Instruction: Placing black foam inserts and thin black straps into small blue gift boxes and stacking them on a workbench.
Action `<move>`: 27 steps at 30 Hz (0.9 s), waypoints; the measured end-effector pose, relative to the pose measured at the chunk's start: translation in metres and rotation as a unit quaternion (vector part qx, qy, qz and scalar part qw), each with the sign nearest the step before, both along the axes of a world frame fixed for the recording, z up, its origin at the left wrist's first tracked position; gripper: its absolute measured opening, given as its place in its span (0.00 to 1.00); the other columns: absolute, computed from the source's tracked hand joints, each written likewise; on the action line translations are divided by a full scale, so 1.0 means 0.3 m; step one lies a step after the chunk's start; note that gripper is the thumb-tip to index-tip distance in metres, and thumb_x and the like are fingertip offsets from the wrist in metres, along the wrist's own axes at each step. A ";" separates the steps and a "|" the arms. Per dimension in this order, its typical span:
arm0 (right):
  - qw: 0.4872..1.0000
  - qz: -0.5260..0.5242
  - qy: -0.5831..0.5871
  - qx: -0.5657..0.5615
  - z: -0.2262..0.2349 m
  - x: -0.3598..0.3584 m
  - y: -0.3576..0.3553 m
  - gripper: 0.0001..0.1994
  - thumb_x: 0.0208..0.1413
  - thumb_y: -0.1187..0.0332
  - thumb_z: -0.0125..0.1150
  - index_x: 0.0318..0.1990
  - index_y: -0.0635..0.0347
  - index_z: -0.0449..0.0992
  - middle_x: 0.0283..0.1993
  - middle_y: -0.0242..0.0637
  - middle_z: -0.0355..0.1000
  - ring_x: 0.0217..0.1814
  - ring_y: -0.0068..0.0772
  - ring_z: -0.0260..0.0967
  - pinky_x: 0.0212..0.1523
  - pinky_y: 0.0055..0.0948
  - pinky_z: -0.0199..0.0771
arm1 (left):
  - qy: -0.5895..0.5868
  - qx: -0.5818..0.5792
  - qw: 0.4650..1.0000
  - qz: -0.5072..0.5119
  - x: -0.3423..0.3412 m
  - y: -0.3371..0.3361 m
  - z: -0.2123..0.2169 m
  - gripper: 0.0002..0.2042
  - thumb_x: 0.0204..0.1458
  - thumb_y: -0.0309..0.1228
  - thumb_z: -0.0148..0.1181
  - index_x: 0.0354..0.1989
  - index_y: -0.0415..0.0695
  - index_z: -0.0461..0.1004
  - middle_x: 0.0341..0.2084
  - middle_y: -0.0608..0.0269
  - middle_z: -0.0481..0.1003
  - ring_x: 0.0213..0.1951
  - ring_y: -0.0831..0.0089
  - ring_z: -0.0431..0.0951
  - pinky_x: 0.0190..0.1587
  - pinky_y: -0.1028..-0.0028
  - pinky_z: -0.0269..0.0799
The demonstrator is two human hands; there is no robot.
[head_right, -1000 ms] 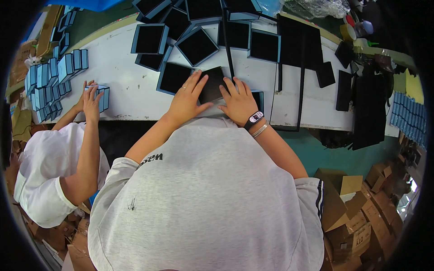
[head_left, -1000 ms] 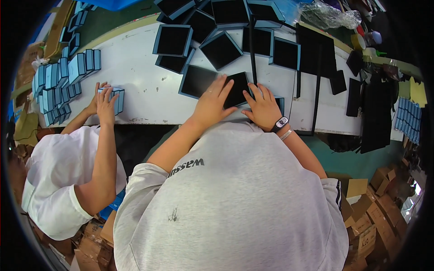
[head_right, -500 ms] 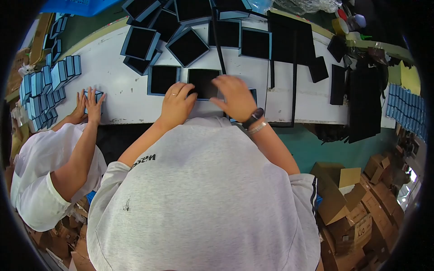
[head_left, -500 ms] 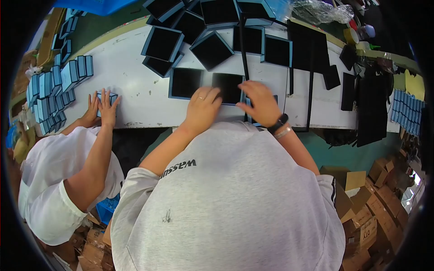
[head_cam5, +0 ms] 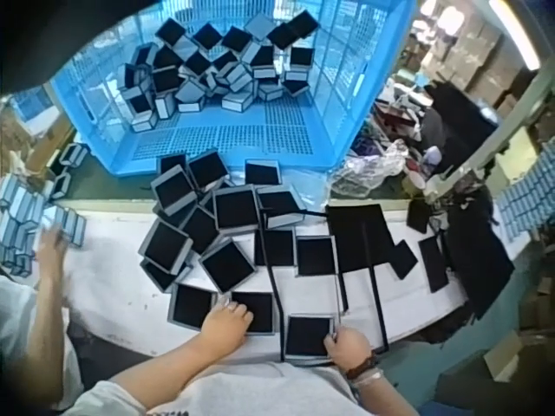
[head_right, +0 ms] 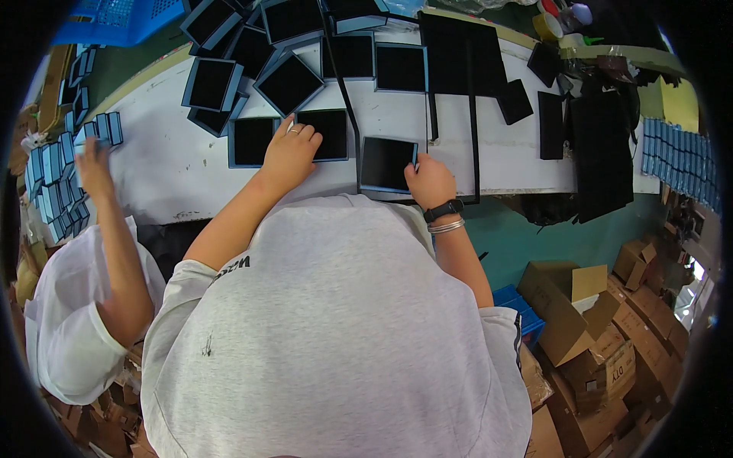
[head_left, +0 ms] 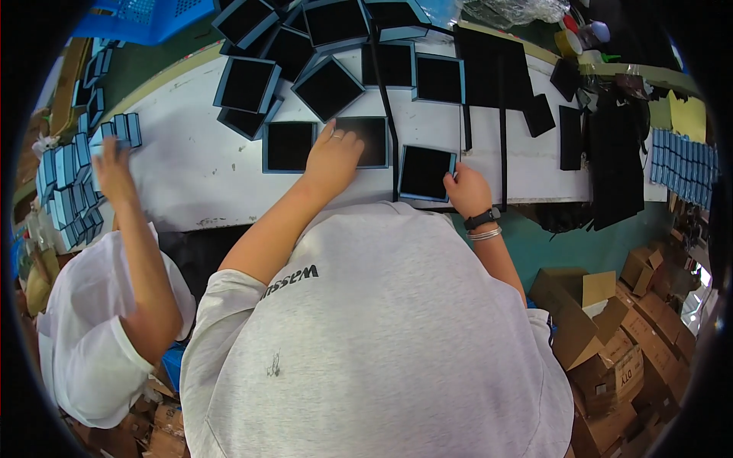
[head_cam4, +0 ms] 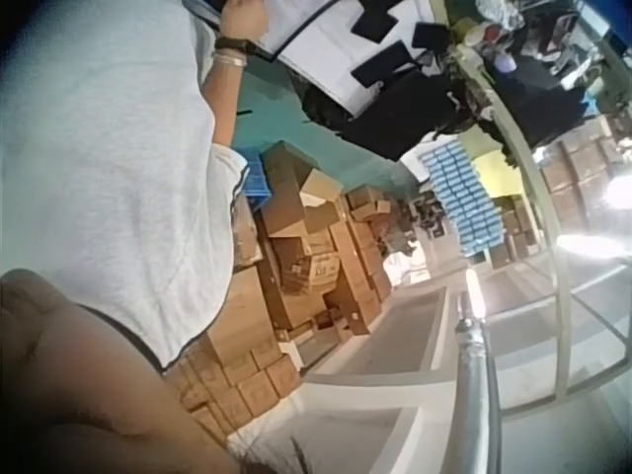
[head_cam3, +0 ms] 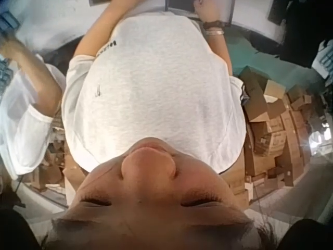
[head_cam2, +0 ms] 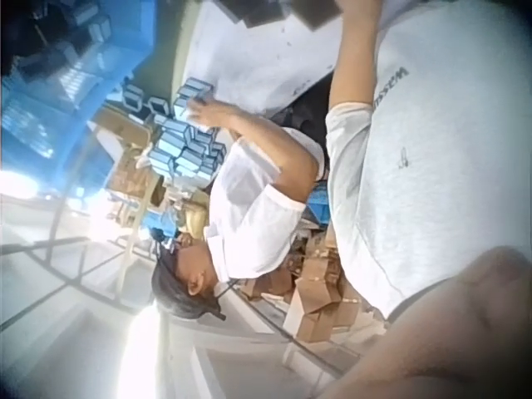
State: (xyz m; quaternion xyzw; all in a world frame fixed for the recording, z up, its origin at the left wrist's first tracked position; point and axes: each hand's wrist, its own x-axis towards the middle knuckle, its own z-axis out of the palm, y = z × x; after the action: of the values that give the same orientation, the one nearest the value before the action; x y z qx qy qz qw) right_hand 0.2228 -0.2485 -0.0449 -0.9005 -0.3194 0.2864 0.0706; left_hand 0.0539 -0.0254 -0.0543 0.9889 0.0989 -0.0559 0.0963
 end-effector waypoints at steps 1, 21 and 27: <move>0.999 -0.028 -0.011 0.013 0.053 -0.005 0.019 0.12 0.50 0.62 0.53 0.32 0.64 0.71 0.25 0.49 0.72 0.30 0.55 0.69 0.30 0.48 0.68 | 0.000 -0.001 1.000 -0.002 -0.001 -0.006 -0.006 0.07 0.40 0.28 0.59 0.30 0.47 0.73 0.33 0.61 0.71 0.47 0.65 0.70 0.63 0.61 0.51; 0.906 -0.079 0.382 0.163 0.153 -0.083 0.306 0.29 0.47 0.73 0.51 0.61 0.61 0.56 0.19 0.36 0.70 0.17 0.23 0.68 0.17 0.22 0.66 | -0.298 -0.026 0.886 0.356 -0.645 -0.011 0.166 0.09 0.47 0.17 0.53 0.36 0.39 0.73 0.37 0.52 0.73 0.42 0.56 0.73 0.45 0.63 0.68; 0.946 0.152 0.286 -0.001 -0.044 -0.140 0.449 0.29 0.52 0.61 0.53 0.60 0.63 0.58 0.30 0.45 0.74 0.32 0.38 0.73 0.37 0.32 0.72 | -0.229 0.015 0.861 0.454 -0.774 0.066 0.002 0.11 0.48 0.17 0.51 0.39 0.39 0.73 0.39 0.51 0.73 0.47 0.53 0.70 0.50 0.63 0.65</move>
State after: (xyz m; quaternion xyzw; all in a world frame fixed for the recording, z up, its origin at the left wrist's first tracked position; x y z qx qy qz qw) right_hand 0.1809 -0.1139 -0.0582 -0.7216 -0.4183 0.5399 0.1137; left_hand -0.1784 -0.0056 -0.0535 0.8207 0.5130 0.2233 0.1159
